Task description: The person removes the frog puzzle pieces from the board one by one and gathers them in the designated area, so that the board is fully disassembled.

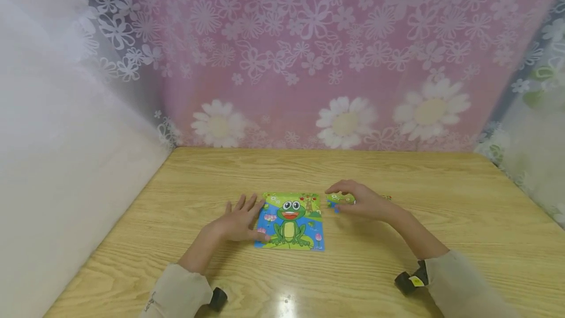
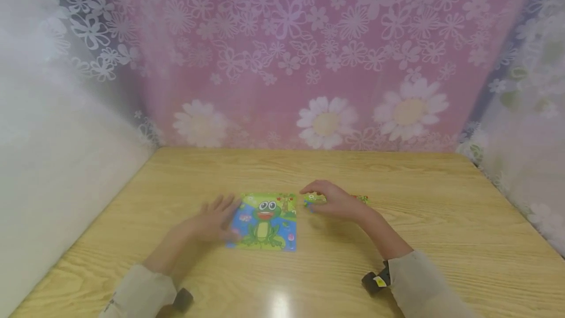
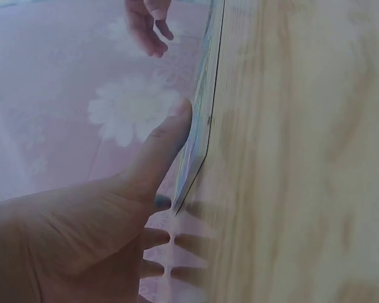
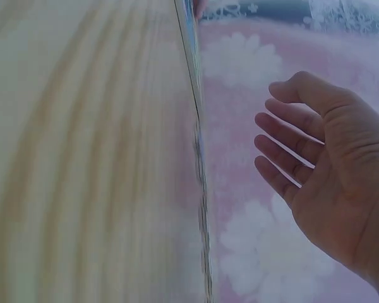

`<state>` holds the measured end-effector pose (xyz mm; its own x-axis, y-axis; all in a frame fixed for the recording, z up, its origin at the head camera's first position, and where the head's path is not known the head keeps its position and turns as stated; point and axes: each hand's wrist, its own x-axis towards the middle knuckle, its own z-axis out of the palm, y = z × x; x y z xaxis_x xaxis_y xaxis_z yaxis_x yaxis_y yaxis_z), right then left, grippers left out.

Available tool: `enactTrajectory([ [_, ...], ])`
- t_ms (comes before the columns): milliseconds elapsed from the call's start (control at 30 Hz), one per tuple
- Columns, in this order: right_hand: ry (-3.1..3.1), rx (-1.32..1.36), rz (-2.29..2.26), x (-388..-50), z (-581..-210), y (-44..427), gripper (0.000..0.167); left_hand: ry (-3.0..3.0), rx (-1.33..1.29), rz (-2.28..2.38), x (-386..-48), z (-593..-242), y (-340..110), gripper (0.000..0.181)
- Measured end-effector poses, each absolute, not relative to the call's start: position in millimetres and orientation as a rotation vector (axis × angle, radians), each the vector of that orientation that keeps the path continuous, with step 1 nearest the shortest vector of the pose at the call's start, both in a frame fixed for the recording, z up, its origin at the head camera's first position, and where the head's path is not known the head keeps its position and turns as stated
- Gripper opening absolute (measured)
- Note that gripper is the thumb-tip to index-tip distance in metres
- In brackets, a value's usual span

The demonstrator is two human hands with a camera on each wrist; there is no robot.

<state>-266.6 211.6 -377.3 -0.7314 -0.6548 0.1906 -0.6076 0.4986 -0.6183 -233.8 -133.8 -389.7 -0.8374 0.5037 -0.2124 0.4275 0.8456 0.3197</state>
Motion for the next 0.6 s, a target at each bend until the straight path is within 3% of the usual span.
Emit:
enactTrajectory([
  [600, 2.592, -1.186, -1.007, -267, -384, 117, 0.037, 2.696, 0.734, 0.33, -233, -386, -135, 0.096],
])
